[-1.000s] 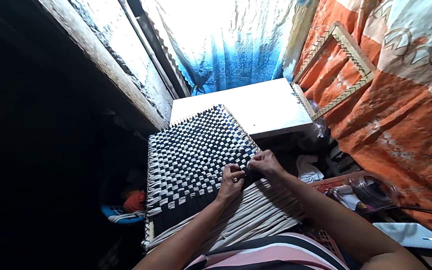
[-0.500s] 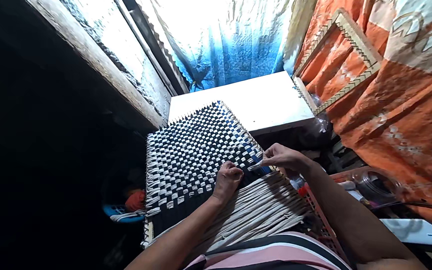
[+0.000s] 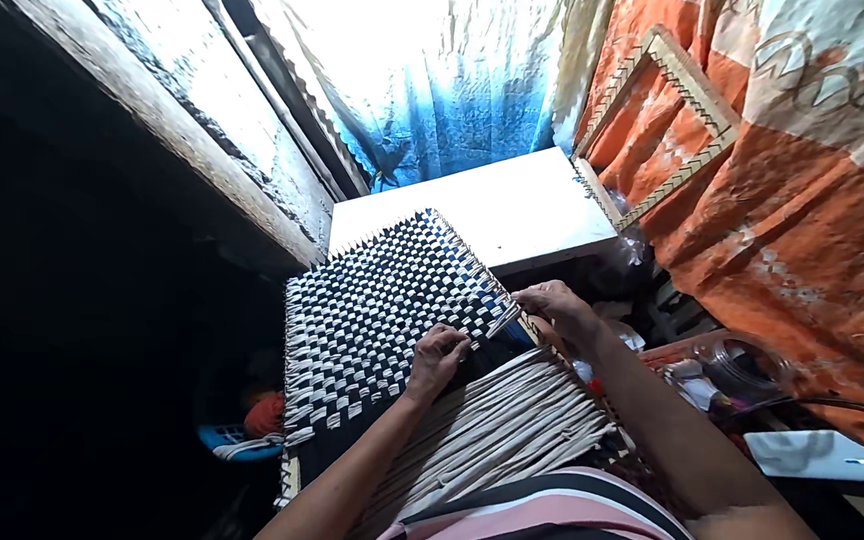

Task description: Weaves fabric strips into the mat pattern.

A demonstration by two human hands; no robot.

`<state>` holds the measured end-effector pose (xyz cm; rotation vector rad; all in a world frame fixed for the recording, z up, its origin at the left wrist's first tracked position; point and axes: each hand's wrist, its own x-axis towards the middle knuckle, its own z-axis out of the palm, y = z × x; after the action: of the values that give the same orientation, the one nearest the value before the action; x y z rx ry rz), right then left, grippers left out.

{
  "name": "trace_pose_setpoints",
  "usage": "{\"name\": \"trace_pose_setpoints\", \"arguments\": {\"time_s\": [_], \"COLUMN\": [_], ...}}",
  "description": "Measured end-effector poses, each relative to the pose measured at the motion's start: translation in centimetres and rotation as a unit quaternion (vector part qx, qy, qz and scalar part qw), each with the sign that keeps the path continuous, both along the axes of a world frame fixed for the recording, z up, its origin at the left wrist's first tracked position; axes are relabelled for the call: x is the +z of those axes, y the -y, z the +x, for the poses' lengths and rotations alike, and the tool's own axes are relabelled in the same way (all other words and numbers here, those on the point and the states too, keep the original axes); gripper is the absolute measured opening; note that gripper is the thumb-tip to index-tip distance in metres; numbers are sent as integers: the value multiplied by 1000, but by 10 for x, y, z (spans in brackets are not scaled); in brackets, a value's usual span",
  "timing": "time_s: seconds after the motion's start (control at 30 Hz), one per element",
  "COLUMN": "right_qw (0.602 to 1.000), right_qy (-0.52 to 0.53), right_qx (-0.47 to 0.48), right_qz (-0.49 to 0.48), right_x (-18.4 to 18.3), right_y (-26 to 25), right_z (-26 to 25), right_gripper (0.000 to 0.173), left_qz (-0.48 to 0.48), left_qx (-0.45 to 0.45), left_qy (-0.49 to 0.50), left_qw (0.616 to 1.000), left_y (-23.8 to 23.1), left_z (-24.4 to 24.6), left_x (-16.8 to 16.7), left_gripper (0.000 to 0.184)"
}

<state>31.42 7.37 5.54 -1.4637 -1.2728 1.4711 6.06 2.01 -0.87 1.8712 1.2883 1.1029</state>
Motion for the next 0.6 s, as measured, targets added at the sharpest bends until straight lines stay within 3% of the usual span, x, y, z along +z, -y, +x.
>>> {"name": "trace_pose_setpoints", "arguments": {"time_s": [0.17,0.37,0.47,0.6], "right_qw": [998,994,967,893], "right_qy": [-23,-51,170,379], "right_qx": [44,69,114,193], "right_qz": [38,64,151,149], "right_x": [36,41,21,-19], "right_y": [21,28,18,9], "right_z": [-27,-47,-36,-24], "right_gripper": [19,14,16,20], "left_qz": [-22,-114,-201,-263], "left_qx": [-28,43,44,-12], "left_qy": [17,10,9,52], "left_qw": [999,992,979,963], "left_y": [-5,-7,-20,-44], "left_z": [35,54,37,20], "left_x": [32,70,97,109], "left_gripper": [24,16,25,26]}}
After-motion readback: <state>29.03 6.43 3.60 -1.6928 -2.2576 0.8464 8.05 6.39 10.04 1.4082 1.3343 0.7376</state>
